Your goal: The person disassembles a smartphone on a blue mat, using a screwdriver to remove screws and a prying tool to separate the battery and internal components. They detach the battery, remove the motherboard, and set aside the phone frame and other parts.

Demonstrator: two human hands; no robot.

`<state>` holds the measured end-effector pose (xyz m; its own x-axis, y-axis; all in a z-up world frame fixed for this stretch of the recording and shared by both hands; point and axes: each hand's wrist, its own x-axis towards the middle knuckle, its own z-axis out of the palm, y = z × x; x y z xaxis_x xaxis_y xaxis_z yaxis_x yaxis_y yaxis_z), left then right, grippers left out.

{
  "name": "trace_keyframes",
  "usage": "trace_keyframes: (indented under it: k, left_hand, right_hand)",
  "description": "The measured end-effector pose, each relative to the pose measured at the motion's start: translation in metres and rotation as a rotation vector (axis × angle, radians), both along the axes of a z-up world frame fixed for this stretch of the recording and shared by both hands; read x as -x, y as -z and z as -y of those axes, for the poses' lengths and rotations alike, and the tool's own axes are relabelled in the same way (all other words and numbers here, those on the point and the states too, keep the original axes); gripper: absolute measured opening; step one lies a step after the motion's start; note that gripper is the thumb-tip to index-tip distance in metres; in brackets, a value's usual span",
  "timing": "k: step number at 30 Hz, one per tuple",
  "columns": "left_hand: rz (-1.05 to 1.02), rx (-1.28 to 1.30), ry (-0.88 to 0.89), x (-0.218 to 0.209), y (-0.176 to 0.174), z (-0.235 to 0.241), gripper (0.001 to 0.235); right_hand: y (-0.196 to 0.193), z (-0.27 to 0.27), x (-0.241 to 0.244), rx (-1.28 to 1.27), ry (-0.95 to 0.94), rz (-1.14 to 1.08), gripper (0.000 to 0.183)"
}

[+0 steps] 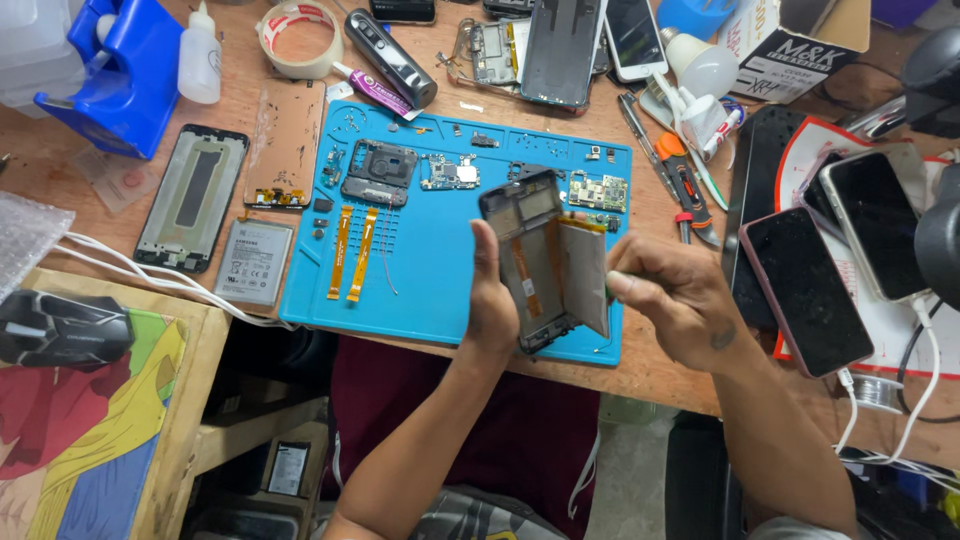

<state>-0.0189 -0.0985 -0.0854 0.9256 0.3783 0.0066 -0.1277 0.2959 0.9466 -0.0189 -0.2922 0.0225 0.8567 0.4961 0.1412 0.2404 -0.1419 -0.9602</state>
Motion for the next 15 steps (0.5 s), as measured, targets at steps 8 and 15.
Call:
trace_keyframes:
  k: [8, 15]
  left_hand:
    - [0.11, 0.562, 0.401, 0.011, -0.025, -0.03, 0.07]
    - [0.117, 0.375, 0.22, 0.012, -0.03, -0.038, 0.068]
  right_hand:
    - [0.01, -0.007, -0.017, 0.113, 0.328, -0.045, 0.021]
    - [0.008, -0.018, -0.022, 0.042, 0.198, -0.147, 0.047]
